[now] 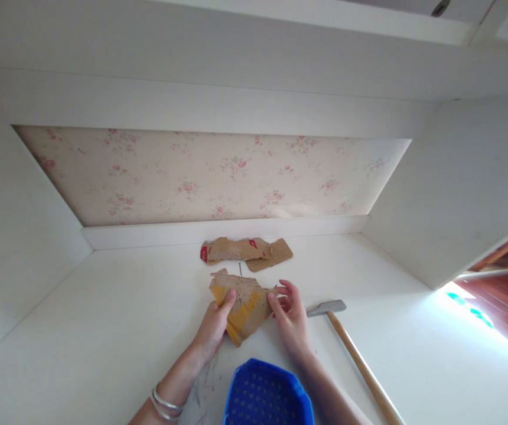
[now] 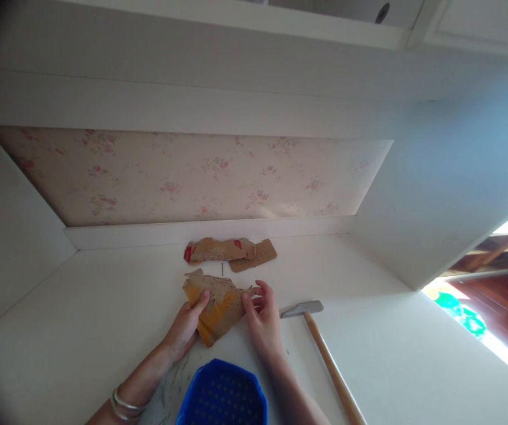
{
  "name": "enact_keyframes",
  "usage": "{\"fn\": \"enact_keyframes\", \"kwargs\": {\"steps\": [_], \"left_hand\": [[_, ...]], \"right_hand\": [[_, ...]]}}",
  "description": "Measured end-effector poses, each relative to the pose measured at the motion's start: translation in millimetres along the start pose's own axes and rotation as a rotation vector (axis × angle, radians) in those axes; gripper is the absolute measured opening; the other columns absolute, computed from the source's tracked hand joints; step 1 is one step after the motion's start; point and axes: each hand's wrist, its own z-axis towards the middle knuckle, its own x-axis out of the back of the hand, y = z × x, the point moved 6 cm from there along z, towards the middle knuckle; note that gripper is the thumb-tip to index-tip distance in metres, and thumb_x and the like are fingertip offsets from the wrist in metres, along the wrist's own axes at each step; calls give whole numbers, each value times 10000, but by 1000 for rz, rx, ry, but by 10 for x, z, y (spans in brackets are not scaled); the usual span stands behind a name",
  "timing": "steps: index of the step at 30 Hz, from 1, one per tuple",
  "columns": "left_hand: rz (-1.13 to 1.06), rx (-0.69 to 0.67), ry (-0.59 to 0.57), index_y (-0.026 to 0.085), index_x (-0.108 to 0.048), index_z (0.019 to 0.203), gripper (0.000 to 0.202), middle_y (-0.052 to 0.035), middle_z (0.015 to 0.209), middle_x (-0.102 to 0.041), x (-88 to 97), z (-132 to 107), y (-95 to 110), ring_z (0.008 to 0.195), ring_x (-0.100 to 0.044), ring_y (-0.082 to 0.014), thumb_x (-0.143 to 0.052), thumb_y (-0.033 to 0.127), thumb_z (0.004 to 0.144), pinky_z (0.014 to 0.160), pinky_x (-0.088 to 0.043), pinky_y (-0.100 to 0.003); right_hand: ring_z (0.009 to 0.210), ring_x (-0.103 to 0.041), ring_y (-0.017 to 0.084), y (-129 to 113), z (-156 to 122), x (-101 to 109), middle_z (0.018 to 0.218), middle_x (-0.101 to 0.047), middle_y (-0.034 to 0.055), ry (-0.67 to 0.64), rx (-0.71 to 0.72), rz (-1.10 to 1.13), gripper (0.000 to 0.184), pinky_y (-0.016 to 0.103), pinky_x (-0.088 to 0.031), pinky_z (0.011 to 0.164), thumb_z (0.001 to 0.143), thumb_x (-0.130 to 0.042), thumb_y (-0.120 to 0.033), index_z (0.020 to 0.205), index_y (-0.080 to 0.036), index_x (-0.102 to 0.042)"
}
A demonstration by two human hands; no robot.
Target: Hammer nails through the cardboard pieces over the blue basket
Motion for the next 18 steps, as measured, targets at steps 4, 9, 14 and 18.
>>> {"fn": "enact_keyframes", "kwargs": {"steps": [4,9,14,18], "left_hand": [[197,-36,41,145,-745,1012,517,-138,953,-779,10,-32,41,939,-726,-319,-637,613,822,852,-554,-388],[467,-73,-9,138,-762,795,552,-92,711,-758,-64,-88,47,697,-708,-258,-575,657,833,615,-513,-283],[523,-120,-50,150,-765,798,511,-84,704,-754,-119,-100,32,722,-698,-253,-568,618,856,641,-508,-271],[593,-168,61,170,-733,665,485,-84,633,-735,-111,-118,84,686,-691,-266,-576,584,862,625,-493,-279]], "right_hand": [[796,-554,207,-204,-106,7,956,-595,53,14,218,-224,268,367,-490,741,919,-585,-376,1145,-242,-532],[712,-621,200,-378,-248,-227,756,-680,0,-257,421,-413,132,338,-449,724,891,-659,-356,966,-252,-629],[640,-623,183,-389,-284,-298,735,-688,20,-280,500,-547,181,318,-412,693,987,-483,-228,865,-226,-617],[612,-623,178,-440,-314,-290,703,-683,27,-263,562,-590,200,316,-400,693,980,-472,-176,844,-214,-613]]}}
